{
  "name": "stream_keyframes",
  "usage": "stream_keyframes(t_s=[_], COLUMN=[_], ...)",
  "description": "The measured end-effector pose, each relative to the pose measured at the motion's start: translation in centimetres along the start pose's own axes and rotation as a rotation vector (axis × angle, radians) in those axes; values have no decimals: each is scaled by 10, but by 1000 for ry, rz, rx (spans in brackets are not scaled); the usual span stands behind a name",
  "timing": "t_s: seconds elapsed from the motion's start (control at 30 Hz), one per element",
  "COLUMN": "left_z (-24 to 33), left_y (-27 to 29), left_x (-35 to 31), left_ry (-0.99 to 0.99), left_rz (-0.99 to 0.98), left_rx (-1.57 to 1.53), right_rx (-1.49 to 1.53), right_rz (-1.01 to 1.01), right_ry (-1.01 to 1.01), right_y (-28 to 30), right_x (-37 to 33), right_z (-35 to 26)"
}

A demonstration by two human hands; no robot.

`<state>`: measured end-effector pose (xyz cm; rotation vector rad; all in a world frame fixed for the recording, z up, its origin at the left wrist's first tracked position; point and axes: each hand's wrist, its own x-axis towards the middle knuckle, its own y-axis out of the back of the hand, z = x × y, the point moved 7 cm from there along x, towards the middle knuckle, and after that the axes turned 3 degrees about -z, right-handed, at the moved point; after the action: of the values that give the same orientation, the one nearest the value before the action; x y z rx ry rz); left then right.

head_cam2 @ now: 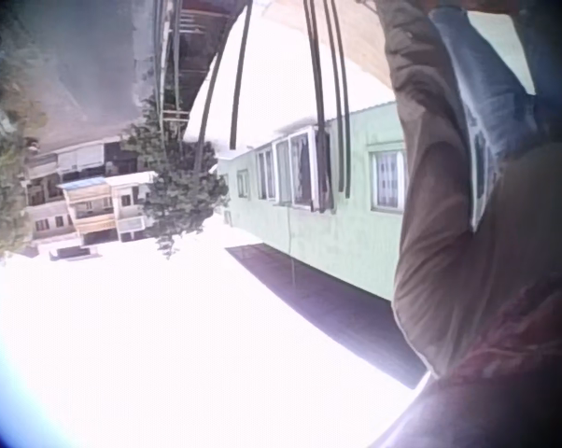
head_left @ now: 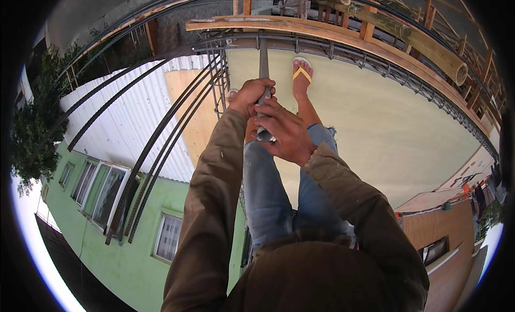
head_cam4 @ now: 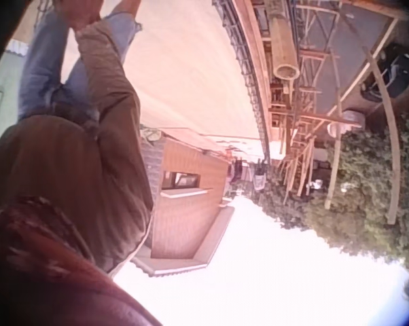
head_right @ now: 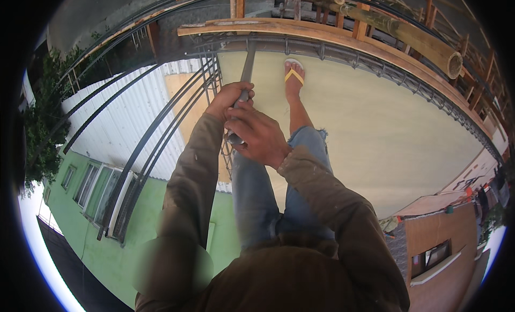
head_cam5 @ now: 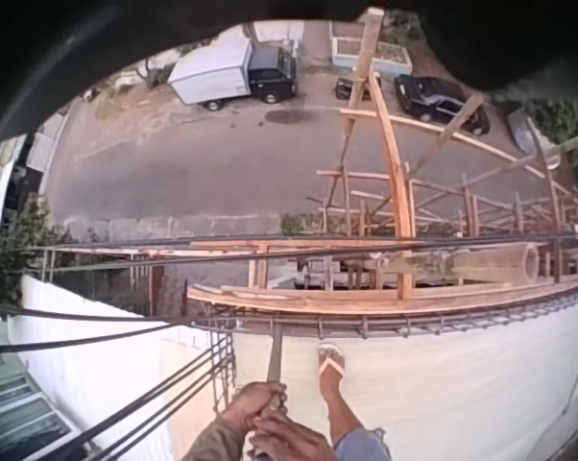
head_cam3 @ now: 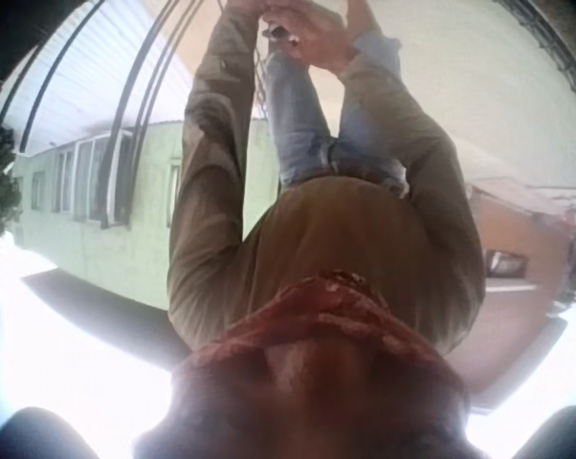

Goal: The person assembles scaffolding components on a rooftop, using a metal pipe to connect and secure metal rods. They repeatedly insert rods into the pipe, adjust their position, and walk along the structure to continue assembly.

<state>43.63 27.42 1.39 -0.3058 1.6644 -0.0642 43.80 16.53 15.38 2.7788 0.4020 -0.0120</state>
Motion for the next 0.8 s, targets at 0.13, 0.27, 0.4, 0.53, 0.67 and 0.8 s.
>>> stream_keyframes(t_s=[0.13, 0.27, 0.4, 0.53, 0.67, 0.8], left_z=[-4, -13, -22, -42, -118, -220], left_y=[-3, -22, -24, -4, 60, 123], left_x=[20, 23, 31, 9, -24, -76], left_ry=[-63, -91, -140, -247, -364, -423], left_rz=[-63, -120, -108, -14, 235, 497], left_rx=[-29, -79, -216, -297, 241, 822], right_rx=[68, 70, 41, 34, 54, 17], right_rz=[85, 93, 24, 5, -29, -57], right_ry=[19, -90, -97, -73, -70, -38], right_y=[9, 17, 19, 16, 14, 6], right_x=[1, -1, 3, 7, 11, 15], right_z=[13, 30, 31, 32, 27, 26])
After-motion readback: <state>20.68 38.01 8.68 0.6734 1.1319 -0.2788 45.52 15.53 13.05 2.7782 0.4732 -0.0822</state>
